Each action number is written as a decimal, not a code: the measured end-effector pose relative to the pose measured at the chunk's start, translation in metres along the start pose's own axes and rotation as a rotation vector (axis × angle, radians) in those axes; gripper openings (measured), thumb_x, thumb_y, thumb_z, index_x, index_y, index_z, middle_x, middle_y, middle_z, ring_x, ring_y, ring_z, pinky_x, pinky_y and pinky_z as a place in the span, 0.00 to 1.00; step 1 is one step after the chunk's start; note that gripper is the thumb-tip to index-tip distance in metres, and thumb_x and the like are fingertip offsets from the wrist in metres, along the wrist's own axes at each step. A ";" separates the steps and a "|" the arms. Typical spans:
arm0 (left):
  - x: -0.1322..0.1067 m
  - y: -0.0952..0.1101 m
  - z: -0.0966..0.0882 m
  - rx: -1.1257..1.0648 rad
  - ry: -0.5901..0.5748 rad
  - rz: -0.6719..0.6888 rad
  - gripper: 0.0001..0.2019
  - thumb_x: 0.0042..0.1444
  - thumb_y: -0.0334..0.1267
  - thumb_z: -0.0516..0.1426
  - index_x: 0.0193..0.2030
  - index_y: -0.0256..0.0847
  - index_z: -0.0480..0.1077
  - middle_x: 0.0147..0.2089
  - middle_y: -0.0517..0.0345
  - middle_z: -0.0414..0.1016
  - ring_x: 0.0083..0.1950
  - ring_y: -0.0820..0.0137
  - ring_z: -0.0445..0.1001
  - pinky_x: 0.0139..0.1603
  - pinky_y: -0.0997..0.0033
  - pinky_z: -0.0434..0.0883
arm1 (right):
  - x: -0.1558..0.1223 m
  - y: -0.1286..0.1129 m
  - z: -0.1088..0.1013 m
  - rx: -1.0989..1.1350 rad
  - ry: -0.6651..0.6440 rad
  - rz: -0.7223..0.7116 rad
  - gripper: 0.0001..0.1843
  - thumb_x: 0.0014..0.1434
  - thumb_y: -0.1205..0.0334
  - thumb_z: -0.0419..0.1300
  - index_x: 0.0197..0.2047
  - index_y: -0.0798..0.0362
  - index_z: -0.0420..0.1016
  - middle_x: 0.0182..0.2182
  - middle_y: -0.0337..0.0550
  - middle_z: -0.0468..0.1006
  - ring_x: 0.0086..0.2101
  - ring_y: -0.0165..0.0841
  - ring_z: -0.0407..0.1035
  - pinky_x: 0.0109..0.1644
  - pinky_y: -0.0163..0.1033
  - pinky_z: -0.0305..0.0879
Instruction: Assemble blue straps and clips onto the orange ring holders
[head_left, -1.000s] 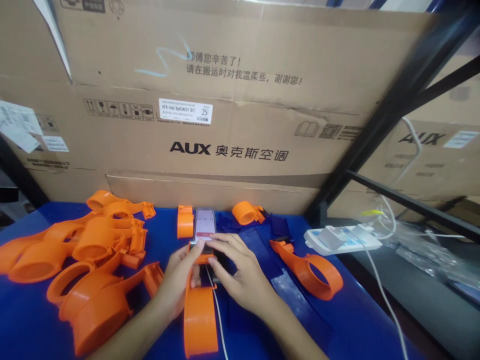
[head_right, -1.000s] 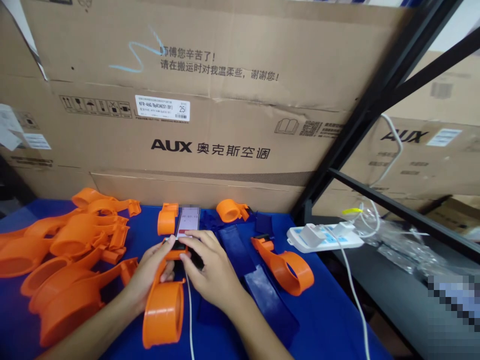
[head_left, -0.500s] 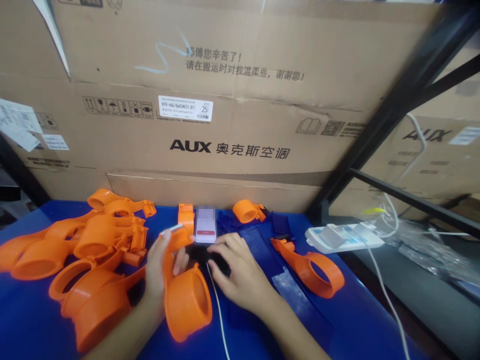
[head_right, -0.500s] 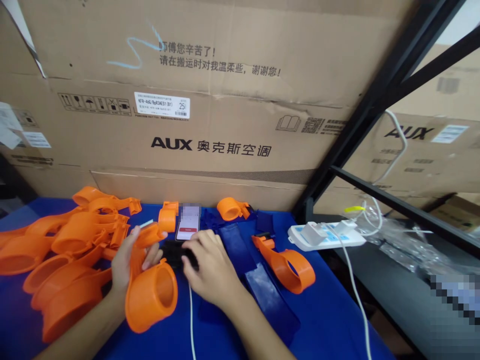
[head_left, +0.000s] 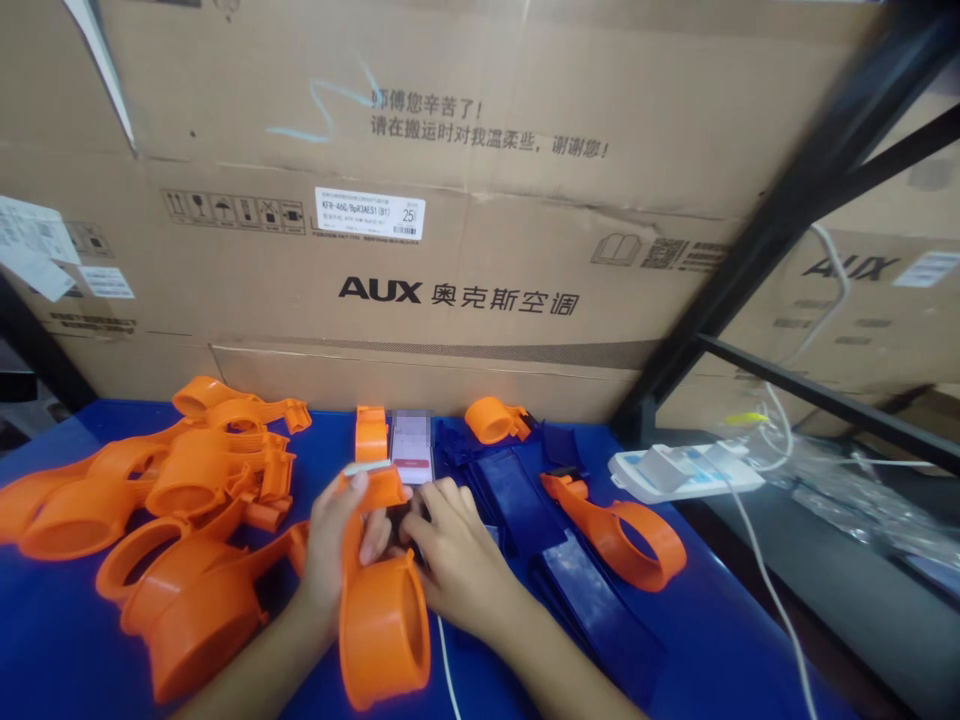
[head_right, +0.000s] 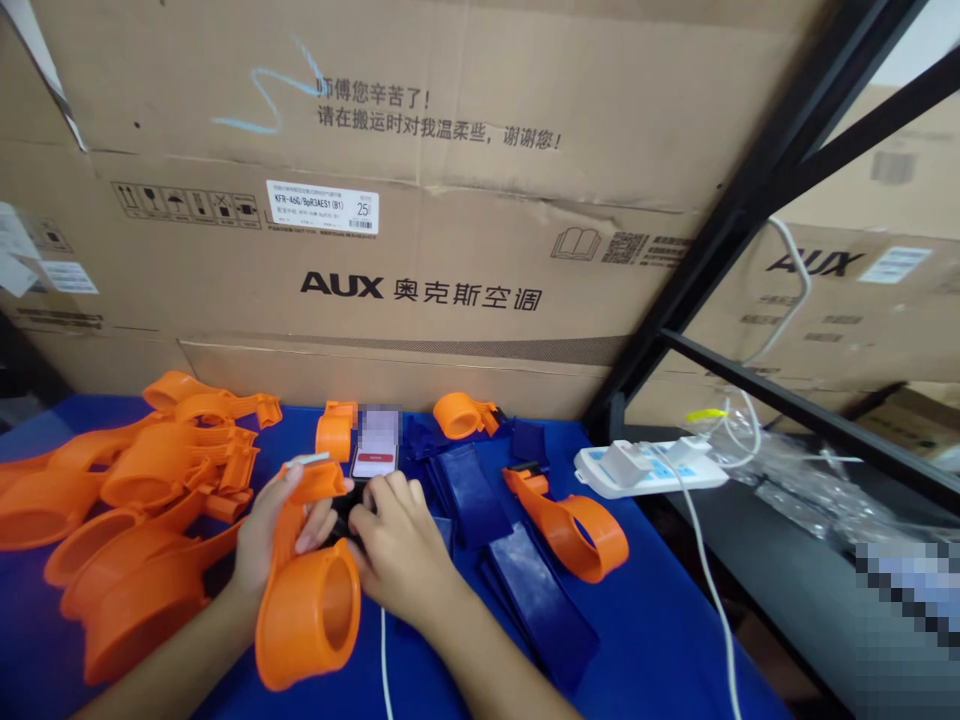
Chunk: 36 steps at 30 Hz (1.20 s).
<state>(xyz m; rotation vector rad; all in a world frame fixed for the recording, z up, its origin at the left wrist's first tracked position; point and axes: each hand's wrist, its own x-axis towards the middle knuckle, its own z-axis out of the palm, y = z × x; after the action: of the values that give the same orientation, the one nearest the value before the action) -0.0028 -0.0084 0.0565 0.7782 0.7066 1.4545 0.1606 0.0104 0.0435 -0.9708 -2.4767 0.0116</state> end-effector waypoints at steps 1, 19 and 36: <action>0.001 -0.002 0.000 0.021 0.011 -0.006 0.19 0.59 0.54 0.59 0.36 0.36 0.74 0.12 0.66 0.58 0.14 0.78 0.53 0.18 0.75 0.55 | 0.000 0.000 0.000 0.006 -0.002 0.007 0.07 0.64 0.57 0.62 0.35 0.51 0.74 0.39 0.48 0.69 0.42 0.42 0.60 0.40 0.44 0.58; 0.004 -0.023 -0.001 0.323 -0.052 -0.096 0.22 0.58 0.60 0.59 0.36 0.39 0.72 0.11 0.69 0.56 0.12 0.78 0.51 0.17 0.76 0.53 | 0.007 0.000 -0.034 0.705 0.291 0.272 0.06 0.65 0.60 0.62 0.44 0.48 0.81 0.39 0.42 0.80 0.42 0.37 0.71 0.48 0.42 0.66; 0.003 0.035 -0.007 -0.278 0.056 -0.054 0.22 0.62 0.57 0.54 0.35 0.38 0.74 0.15 0.64 0.60 0.16 0.76 0.56 0.18 0.75 0.61 | -0.002 0.025 -0.057 0.512 0.551 0.346 0.06 0.62 0.66 0.60 0.33 0.51 0.74 0.33 0.41 0.75 0.38 0.36 0.68 0.45 0.42 0.63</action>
<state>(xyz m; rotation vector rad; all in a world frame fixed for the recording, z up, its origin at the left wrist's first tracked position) -0.0288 -0.0064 0.0812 0.5023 0.5483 1.4913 0.2022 0.0183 0.0884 -0.9909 -1.6665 0.4118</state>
